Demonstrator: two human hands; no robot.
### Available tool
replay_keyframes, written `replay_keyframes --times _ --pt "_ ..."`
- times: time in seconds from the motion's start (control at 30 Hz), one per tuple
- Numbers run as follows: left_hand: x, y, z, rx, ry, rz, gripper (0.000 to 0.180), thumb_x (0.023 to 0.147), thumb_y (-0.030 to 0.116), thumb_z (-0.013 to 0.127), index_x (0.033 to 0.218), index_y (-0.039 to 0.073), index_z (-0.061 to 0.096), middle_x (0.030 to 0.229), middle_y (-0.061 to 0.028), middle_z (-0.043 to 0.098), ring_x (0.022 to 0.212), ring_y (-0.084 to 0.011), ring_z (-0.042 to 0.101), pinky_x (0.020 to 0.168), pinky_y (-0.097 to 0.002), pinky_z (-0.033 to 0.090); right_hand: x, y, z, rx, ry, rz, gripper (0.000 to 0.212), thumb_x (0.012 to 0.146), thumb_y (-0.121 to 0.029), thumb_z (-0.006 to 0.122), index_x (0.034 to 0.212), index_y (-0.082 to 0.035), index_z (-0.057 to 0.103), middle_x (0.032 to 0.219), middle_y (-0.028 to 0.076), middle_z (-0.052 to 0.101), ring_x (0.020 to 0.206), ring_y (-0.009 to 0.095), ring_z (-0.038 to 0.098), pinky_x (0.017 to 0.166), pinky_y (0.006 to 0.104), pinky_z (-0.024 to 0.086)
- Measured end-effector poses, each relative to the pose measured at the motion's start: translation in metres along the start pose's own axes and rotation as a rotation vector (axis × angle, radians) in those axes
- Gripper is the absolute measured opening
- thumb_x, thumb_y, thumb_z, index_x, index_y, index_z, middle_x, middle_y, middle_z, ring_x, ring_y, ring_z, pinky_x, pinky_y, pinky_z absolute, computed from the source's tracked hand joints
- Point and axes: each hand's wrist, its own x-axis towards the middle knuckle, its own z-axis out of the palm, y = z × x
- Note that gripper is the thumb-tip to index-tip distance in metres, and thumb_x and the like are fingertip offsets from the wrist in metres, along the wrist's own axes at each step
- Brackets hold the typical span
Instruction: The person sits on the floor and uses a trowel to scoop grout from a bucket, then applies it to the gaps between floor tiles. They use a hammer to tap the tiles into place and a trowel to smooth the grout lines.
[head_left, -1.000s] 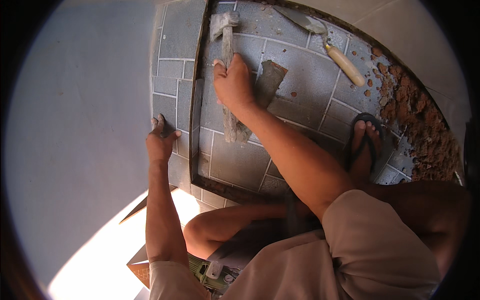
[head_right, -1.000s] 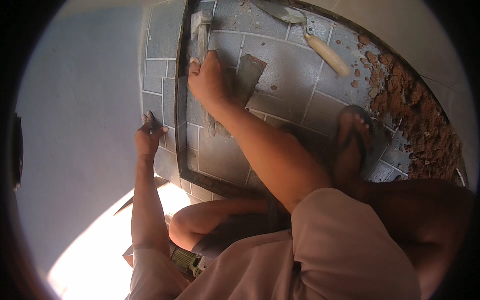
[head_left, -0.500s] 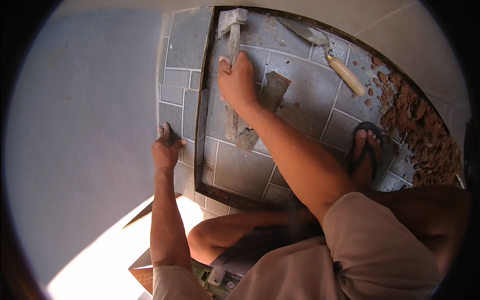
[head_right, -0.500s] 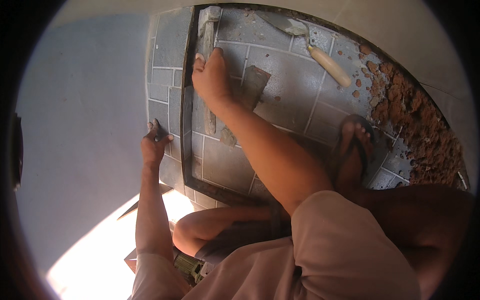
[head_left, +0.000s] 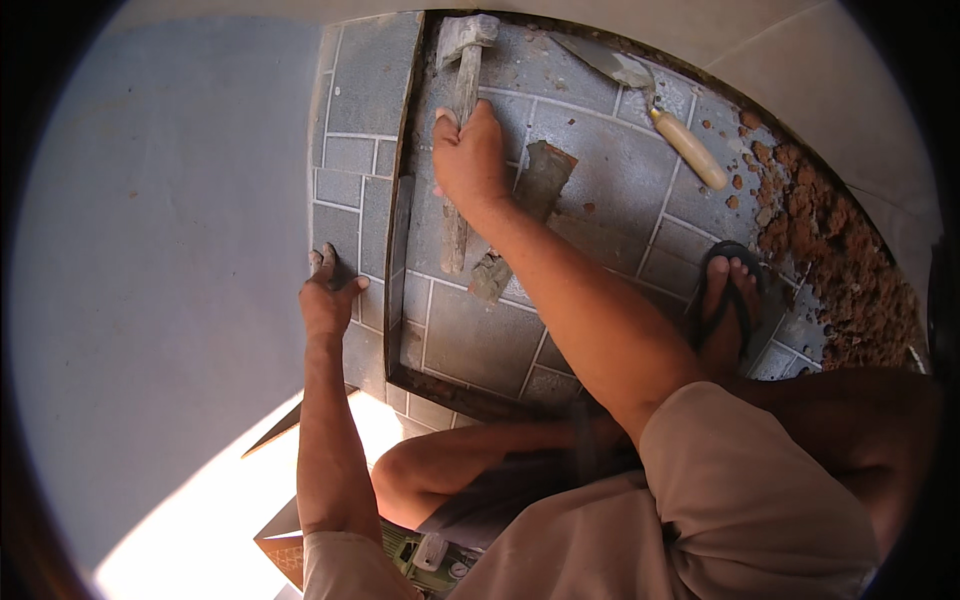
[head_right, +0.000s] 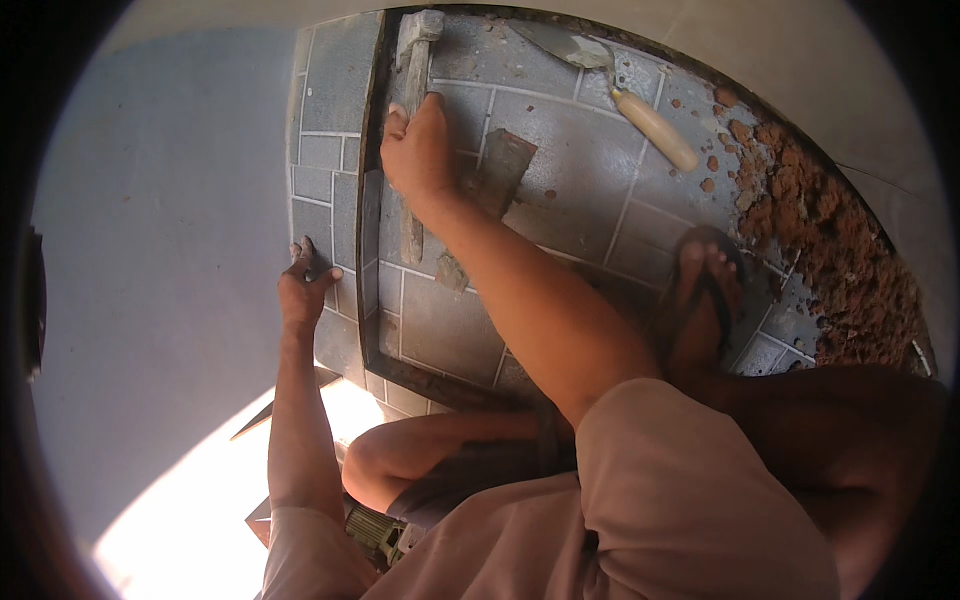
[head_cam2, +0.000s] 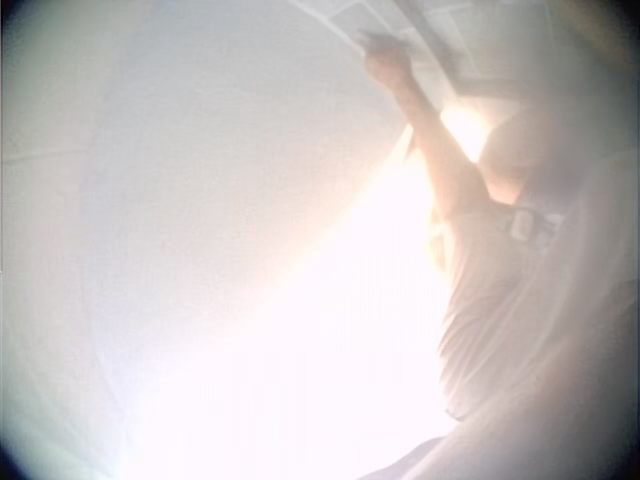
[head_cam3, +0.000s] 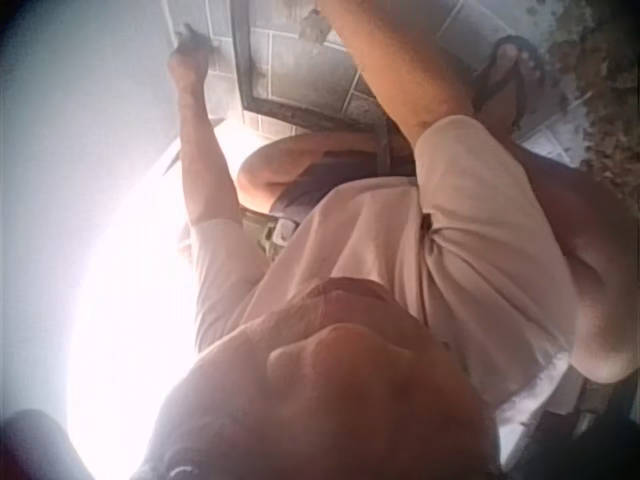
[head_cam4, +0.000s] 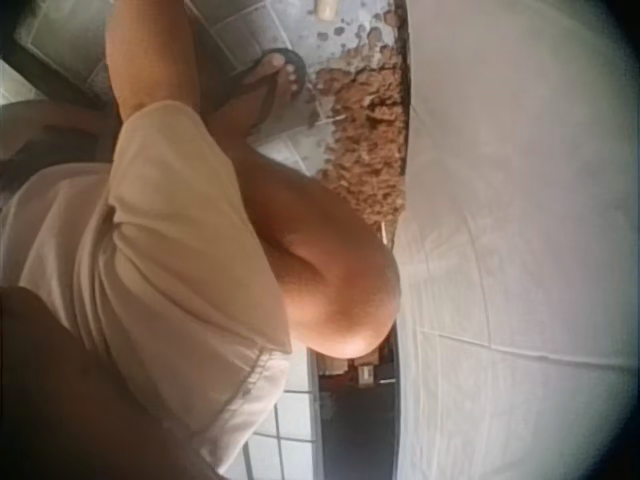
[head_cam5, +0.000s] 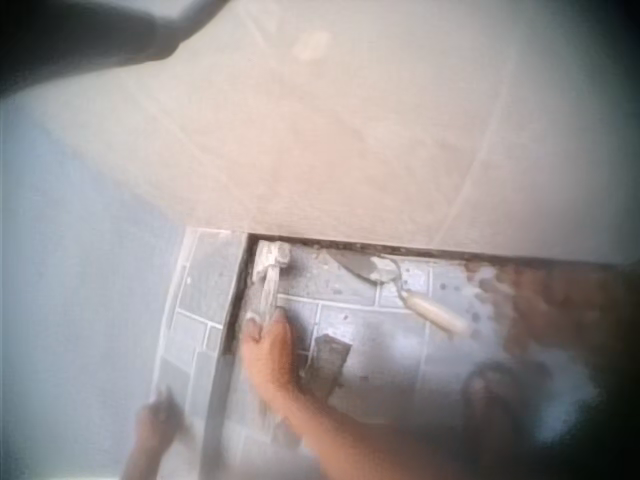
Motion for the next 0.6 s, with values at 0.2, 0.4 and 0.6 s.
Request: replay_keyframes --times 0.2,0.4,0.6 --pt "-0.001 0.001 -0.001 0.012 -0.008 -0.018 0.092 0.074 0.017 0.095 0.155 0.008 0.053 0.16 -0.0329 0.041 0.153 -0.0353 0.041 0.123 -0.0377 0.04 -0.008 -0.007 -0.005 0.21 -0.035 0.079 0.035 0.104 -0.021 0.063 0.104 0.012 0.052 0.068 0.023 0.062 0.041 0.034 0.063 0.036 0.0444 0.051" --pt "0.001 -0.003 0.0 -0.027 -0.033 -0.025 0.091 0.075 0.013 0.093 0.156 0.005 0.052 0.16 -0.0336 0.041 0.156 -0.0361 0.039 0.125 -0.0379 0.036 -0.007 0.004 -0.022 0.223 -0.18 0.124 0.024 0.105 -0.018 0.065 0.1 0.003 0.053 0.062 0.011 0.057 0.04 0.024 0.058 0.035 0.0415 0.049" --pt "0.004 -0.003 -0.001 -0.039 -0.072 -0.052 0.092 0.075 0.013 0.092 0.156 0.002 0.05 0.16 -0.034 0.041 0.156 -0.0361 0.038 0.126 -0.0375 0.035 -0.011 0.006 -0.029 0.118 -0.224 0.14 0.027 0.105 -0.021 0.066 0.098 0.002 0.053 0.061 0.009 0.056 0.044 0.022 0.06 0.036 0.0411 0.048"
